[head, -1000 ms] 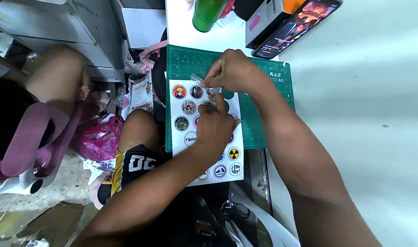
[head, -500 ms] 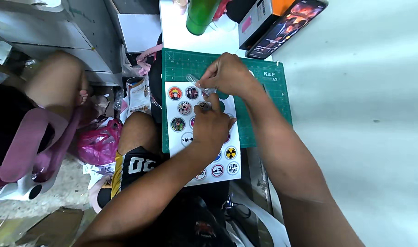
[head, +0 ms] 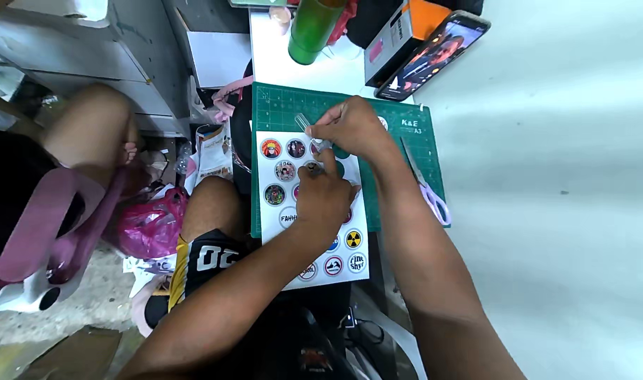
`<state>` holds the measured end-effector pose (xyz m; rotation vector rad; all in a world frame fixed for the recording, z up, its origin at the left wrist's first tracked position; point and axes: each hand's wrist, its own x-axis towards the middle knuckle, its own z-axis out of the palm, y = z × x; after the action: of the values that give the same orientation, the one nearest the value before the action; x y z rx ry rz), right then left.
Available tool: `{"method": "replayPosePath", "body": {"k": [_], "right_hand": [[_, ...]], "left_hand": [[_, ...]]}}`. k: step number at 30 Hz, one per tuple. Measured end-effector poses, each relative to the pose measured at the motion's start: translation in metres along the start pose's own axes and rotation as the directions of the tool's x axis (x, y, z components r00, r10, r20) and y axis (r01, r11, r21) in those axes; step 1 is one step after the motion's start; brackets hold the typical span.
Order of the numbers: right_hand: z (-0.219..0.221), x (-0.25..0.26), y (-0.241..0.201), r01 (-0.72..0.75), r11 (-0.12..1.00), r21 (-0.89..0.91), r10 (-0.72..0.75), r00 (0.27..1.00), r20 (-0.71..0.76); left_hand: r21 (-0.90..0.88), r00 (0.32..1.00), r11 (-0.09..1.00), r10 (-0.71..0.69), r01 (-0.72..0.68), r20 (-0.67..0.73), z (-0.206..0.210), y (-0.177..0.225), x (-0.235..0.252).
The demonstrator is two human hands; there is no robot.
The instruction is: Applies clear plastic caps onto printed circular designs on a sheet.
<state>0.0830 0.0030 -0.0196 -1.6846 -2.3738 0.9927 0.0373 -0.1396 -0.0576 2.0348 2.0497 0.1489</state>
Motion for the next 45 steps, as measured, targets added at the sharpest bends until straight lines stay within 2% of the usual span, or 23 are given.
{"method": "replayPosePath", "body": {"k": [8, 13, 16, 21, 25, 35, 40, 45], "right_hand": [[0.002, -0.002, 0.006, -0.010, 0.998, 0.064, 0.010, 1.000, -0.009], [-0.001, 0.003, 0.017, 0.170, 0.970, 0.172, -0.174, 0.985, 0.012], [-0.014, 0.009, 0.009, 0.159, 0.986, 0.043, -0.160, 0.987, 0.015], [-0.021, 0.019, -0.019, 0.168, 0.955, -0.243, -0.132, 0.979, 0.156], [-0.021, 0.025, -0.026, 0.156, 0.946, -0.285, -0.101, 0.975, 0.198], [-0.016, 0.022, 0.007, -0.013, 1.000, 0.016, 0.011, 0.991, 0.133], [-0.011, 0.018, 0.020, 0.003, 0.974, 0.225, -0.024, 0.995, 0.095], [-0.012, 0.016, 0.023, 0.051, 0.934, 0.352, -0.106, 0.985, 0.139]], "left_hand": [[-0.013, 0.999, 1.000, -0.008, 0.009, 0.052, -0.002, 0.001, 0.001], [-0.068, 0.992, 0.998, 0.017, -0.008, 0.123, -0.008, -0.001, 0.001], [-0.086, 0.993, 0.996, 0.019, -0.009, 0.116, -0.010, -0.002, 0.001], [-0.057, 0.998, 0.998, 0.022, -0.019, 0.052, -0.006, -0.002, 0.000], [-0.042, 1.000, 0.999, 0.010, -0.009, 0.021, -0.005, 0.000, 0.000], [0.031, 1.000, 0.999, 0.008, -0.008, -0.012, 0.000, 0.001, 0.001], [0.047, 1.000, 0.999, 0.004, -0.002, -0.028, 0.001, 0.001, 0.001], [0.045, 1.000, 0.999, 0.003, -0.005, 0.030, -0.003, 0.002, 0.002]]}}
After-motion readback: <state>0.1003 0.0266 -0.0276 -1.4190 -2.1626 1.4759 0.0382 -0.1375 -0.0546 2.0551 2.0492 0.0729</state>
